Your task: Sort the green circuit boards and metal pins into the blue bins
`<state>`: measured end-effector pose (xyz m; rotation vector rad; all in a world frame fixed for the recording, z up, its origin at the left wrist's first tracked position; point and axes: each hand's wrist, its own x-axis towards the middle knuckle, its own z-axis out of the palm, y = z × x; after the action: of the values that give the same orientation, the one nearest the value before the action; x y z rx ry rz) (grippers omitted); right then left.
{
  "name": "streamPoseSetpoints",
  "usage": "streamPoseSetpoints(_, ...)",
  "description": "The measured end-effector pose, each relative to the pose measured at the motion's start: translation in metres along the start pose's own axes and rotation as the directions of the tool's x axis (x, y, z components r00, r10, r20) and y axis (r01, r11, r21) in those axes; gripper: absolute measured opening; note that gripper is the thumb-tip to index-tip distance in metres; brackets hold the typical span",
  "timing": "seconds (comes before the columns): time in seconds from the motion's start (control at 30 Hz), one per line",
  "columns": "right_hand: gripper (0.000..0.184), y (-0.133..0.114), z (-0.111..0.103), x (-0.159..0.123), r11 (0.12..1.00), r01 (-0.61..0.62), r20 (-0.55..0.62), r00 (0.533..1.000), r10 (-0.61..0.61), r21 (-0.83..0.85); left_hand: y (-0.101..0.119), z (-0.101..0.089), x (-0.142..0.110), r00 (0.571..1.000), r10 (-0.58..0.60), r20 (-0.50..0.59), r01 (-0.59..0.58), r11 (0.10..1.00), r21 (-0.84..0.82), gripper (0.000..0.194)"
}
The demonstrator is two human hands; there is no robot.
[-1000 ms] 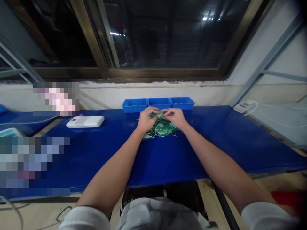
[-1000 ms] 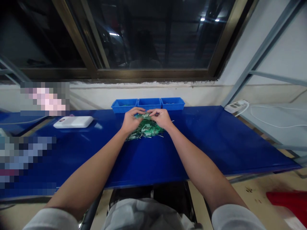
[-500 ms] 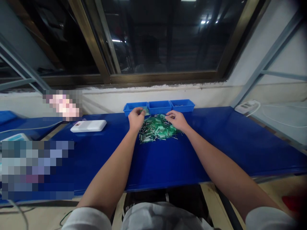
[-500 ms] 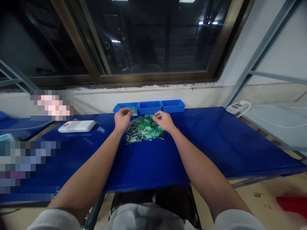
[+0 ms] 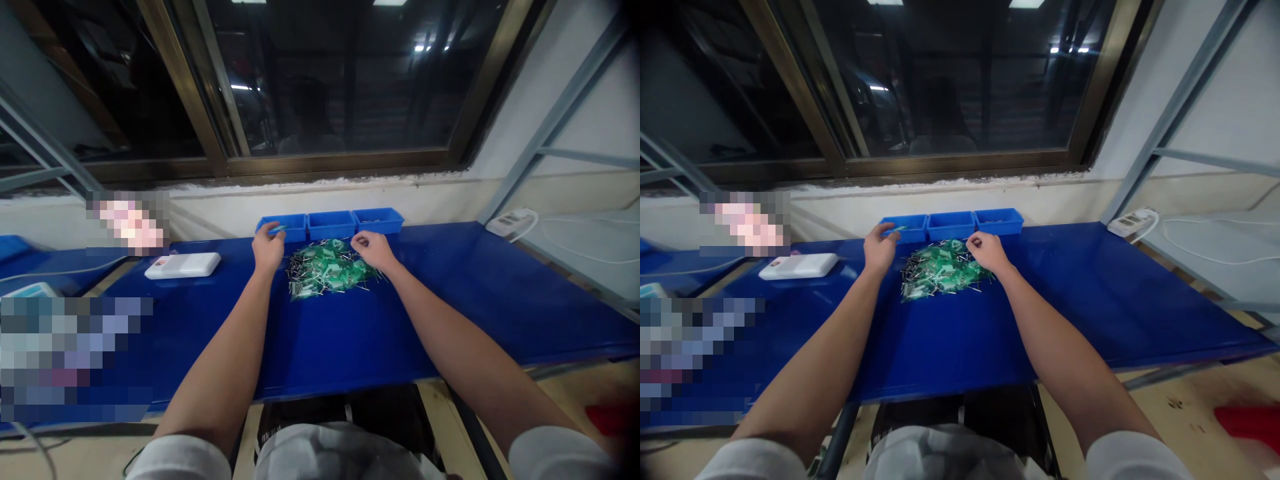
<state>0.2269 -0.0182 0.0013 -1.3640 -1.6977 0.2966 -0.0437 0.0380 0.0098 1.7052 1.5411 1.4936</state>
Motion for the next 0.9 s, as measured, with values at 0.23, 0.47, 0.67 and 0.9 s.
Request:
streamPoseSetpoints(0.23, 0.027, -0.007, 0.002, -0.005, 0.97, 0.214, 0.259, 0.949, -0.179, -0.113, 0.026, 0.021, -0.026, 0.948, 0.13, 0.29, -0.221, 0.926, 0.306, 0.023)
streamPoseSetpoints(0.47, 0.039, -0.011, 0.007, -0.009, 0.948, 0.3, 0.372, 0.896, -0.242, -0.107, 0.022, 0.039, -0.035, 0.904, 0.212, 0.371, -0.328, 0.9, 0.288, 0.025)
streamPoseSetpoints(0.67, 0.036, -0.014, 0.009, -0.008, 0.981, 0.179, 0.197, 0.967, -0.162, -0.07, 0.027, 0.043, -0.035, 0.958, 0.165, 0.236, -0.165, 0.986, -0.023, 0.019)
streamPoseSetpoints(0.9, 0.036, -0.016, 0.012, -0.005, 0.985, -0.002, 0.165, 0.986, -0.027, 0.171, 0.038, 0.049, -0.042, 0.944, 0.015, 0.33, 0.117, 0.919, -0.376, 0.034)
